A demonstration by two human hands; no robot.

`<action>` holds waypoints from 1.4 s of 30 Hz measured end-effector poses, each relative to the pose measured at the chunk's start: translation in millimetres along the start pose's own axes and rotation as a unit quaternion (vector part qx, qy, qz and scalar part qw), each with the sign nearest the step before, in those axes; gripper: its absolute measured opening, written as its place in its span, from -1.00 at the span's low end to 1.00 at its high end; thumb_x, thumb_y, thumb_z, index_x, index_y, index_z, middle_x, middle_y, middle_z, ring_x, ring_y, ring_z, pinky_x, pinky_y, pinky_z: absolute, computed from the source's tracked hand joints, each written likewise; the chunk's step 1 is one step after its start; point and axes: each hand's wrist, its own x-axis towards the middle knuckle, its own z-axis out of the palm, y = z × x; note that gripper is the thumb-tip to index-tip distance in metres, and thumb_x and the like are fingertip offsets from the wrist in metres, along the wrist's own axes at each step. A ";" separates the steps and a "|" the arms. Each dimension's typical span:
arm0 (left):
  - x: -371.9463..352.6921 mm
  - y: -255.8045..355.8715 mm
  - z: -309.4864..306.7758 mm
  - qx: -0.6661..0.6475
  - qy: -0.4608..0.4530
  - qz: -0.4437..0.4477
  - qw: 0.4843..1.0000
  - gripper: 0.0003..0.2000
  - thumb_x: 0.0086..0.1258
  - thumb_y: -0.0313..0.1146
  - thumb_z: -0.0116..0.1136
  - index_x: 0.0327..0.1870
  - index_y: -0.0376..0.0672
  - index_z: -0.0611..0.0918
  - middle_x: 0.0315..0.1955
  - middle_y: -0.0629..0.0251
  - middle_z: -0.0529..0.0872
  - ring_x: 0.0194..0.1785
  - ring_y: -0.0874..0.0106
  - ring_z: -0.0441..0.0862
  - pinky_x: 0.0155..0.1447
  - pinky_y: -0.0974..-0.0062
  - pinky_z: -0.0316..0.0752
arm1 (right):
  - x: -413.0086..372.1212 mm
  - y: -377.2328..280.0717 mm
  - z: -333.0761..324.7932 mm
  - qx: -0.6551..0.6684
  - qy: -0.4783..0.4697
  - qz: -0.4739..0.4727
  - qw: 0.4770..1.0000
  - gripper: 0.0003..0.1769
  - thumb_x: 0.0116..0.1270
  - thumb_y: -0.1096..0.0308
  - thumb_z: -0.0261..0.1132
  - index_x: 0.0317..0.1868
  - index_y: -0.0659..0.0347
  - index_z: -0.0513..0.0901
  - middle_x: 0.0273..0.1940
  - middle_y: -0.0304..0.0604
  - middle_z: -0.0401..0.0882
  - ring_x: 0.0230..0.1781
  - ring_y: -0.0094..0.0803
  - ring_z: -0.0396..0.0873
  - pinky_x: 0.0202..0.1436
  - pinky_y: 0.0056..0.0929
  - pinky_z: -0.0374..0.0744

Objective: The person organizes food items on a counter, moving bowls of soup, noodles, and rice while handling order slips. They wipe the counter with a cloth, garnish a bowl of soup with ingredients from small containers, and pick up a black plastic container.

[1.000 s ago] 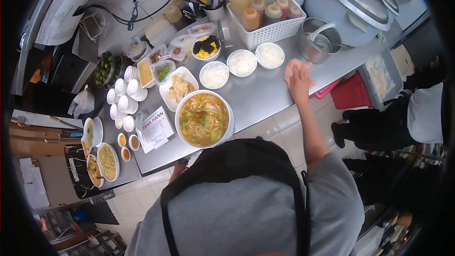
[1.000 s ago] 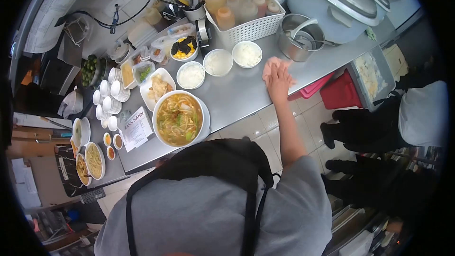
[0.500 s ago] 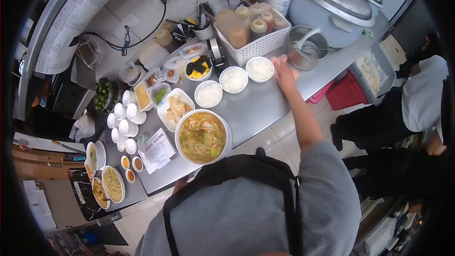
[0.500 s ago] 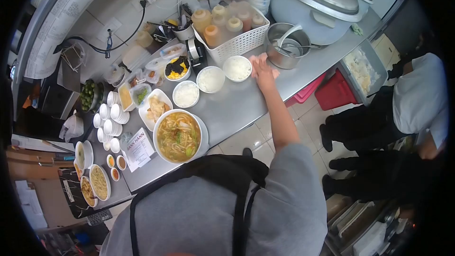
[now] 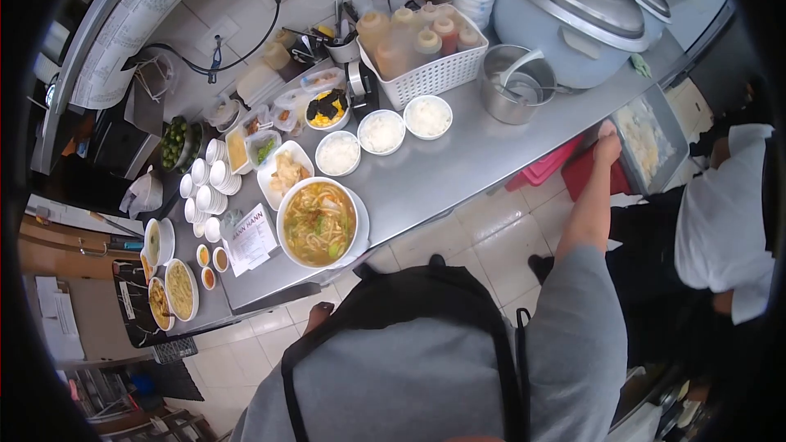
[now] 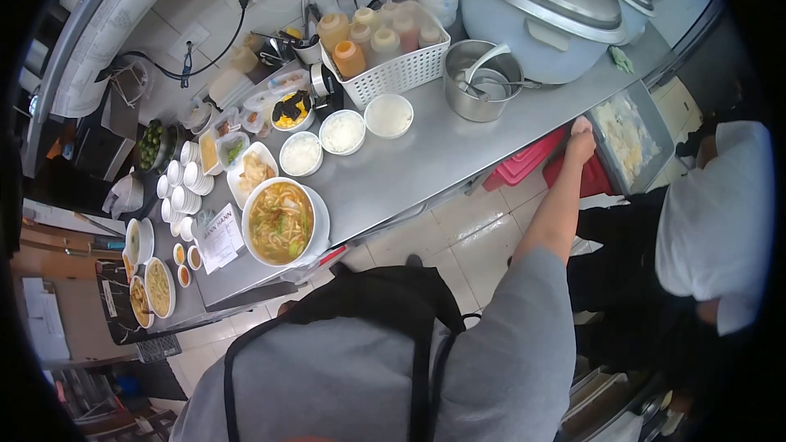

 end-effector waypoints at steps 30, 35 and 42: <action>-170.7 -11.6 83.0 -0.282 0.065 -0.381 0.878 -0.59 0.14 0.02 0.04 -0.49 -0.22 0.63 -0.64 0.18 0.63 -0.59 0.35 0.61 -0.37 0.45 0.54 | -328.6 -163.8 -24.8 0.243 -0.230 -0.452 0.827 -0.78 0.05 0.51 0.15 -0.26 0.30 0.62 -0.38 0.04 0.60 -0.36 -0.32 0.57 -0.25 -0.37 0.51; -261.5 -33.0 178.4 -0.314 -0.024 -0.460 0.830 -0.51 0.19 0.05 -0.01 -0.59 -0.28 0.62 -0.64 0.13 0.64 -0.59 0.31 0.61 -0.40 0.37 0.55 | -314.3 -187.0 -28.5 0.080 -0.206 -0.422 0.879 -0.71 0.15 0.22 0.16 -0.26 0.29 0.59 -0.33 0.04 0.59 -0.37 -0.10 0.58 -0.28 -0.27 0.49; -309.1 -49.6 247.5 -0.360 -0.025 -0.481 0.799 -0.58 0.19 0.03 0.02 -0.44 -0.23 0.63 -0.55 0.15 0.66 -0.54 0.28 0.63 -0.48 0.31 0.54 | -387.4 -168.2 15.1 0.073 -0.178 -0.476 0.858 -0.83 0.16 0.37 0.11 -0.34 0.31 0.52 -0.39 -0.07 0.57 -0.46 -0.23 0.59 -0.40 -0.31 0.52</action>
